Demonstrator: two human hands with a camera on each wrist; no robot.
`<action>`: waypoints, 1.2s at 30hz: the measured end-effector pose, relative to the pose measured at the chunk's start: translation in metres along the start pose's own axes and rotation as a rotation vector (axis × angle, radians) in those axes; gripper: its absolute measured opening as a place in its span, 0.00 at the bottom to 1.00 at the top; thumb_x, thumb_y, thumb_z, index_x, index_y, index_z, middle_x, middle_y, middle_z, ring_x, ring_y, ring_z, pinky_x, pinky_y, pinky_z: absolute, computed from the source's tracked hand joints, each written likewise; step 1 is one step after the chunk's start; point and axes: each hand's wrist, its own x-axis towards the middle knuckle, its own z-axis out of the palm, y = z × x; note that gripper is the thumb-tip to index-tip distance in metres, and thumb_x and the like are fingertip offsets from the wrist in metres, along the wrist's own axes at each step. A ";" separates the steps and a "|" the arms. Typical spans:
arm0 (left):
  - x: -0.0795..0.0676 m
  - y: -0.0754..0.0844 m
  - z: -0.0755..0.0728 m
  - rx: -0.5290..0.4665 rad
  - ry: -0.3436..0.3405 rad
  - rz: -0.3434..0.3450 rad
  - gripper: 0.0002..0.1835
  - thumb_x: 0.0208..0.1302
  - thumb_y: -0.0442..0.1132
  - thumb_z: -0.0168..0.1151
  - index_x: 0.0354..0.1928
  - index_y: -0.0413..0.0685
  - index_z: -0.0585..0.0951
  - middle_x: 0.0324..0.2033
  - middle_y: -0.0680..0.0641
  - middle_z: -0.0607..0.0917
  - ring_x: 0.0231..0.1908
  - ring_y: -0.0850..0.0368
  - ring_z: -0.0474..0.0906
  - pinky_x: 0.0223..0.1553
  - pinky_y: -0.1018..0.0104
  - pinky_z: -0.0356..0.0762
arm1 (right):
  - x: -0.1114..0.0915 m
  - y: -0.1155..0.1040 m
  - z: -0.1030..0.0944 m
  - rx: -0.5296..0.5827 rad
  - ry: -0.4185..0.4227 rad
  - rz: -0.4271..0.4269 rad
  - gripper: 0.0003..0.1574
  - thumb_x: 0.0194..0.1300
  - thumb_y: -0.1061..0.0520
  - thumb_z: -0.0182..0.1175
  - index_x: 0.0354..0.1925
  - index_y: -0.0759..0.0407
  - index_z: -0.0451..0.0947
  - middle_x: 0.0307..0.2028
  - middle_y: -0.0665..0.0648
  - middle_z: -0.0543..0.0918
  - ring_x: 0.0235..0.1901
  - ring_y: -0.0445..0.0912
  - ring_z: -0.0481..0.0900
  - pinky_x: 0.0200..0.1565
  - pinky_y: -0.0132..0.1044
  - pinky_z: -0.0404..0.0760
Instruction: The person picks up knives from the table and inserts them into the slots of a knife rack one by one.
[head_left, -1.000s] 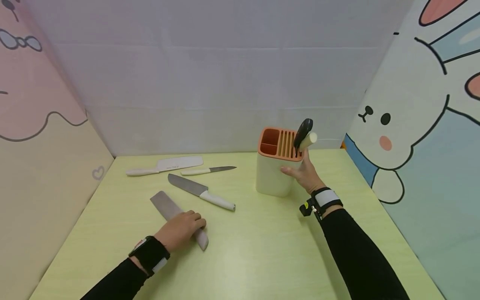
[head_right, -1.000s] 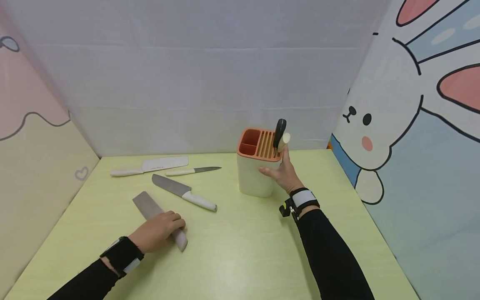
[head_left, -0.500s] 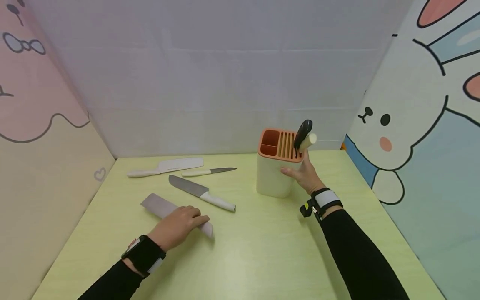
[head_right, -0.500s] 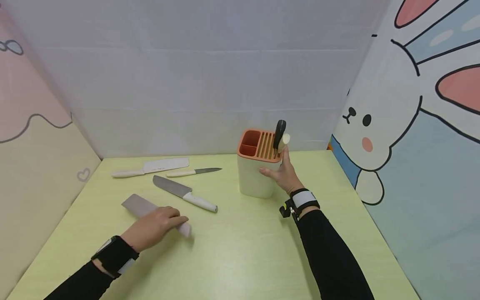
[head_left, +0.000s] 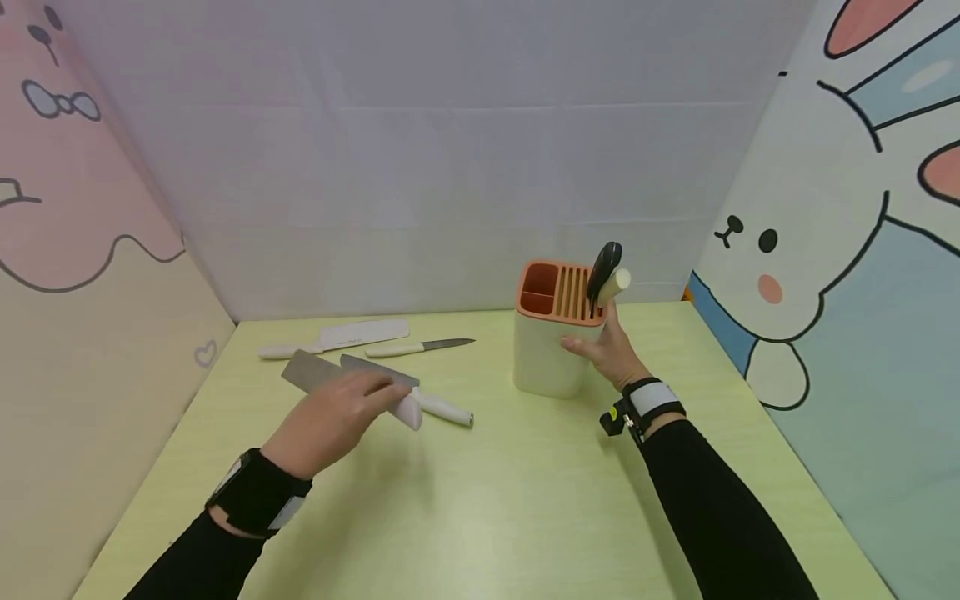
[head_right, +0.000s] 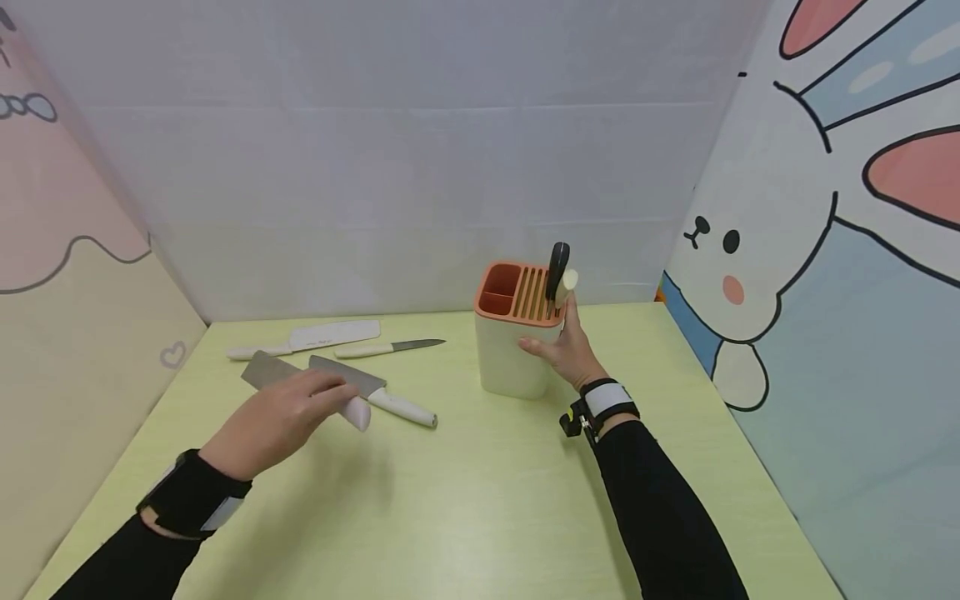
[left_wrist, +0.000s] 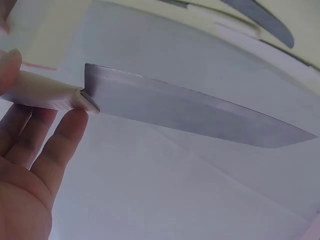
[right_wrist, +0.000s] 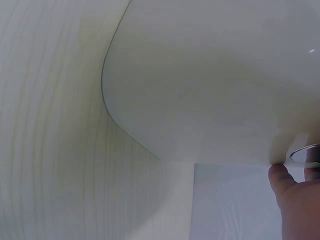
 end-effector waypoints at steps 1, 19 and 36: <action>0.004 0.000 -0.006 0.006 0.014 0.004 0.21 0.52 0.24 0.65 0.49 0.47 0.79 0.39 0.46 0.80 0.42 0.53 0.77 0.39 0.62 0.80 | 0.000 0.000 0.000 0.002 0.001 0.006 0.65 0.56 0.54 0.69 0.70 0.26 0.31 0.72 0.51 0.45 0.69 0.46 0.38 0.65 0.65 0.42; 0.114 -0.001 -0.084 -0.188 0.309 0.066 0.28 0.47 0.22 0.69 0.52 0.46 0.78 0.43 0.45 0.82 0.39 0.56 0.77 0.29 0.60 0.79 | 0.000 -0.003 -0.005 0.035 0.006 0.013 0.66 0.57 0.54 0.68 0.70 0.26 0.29 0.73 0.48 0.38 0.69 0.43 0.34 0.66 0.62 0.43; 0.182 -0.008 -0.097 -0.642 0.527 -0.040 0.19 0.53 0.22 0.64 0.50 0.36 0.77 0.44 0.43 0.82 0.46 0.54 0.78 0.41 0.63 0.81 | 0.001 -0.002 -0.006 0.062 -0.004 -0.035 0.65 0.56 0.55 0.69 0.70 0.29 0.32 0.73 0.49 0.43 0.69 0.43 0.37 0.66 0.61 0.44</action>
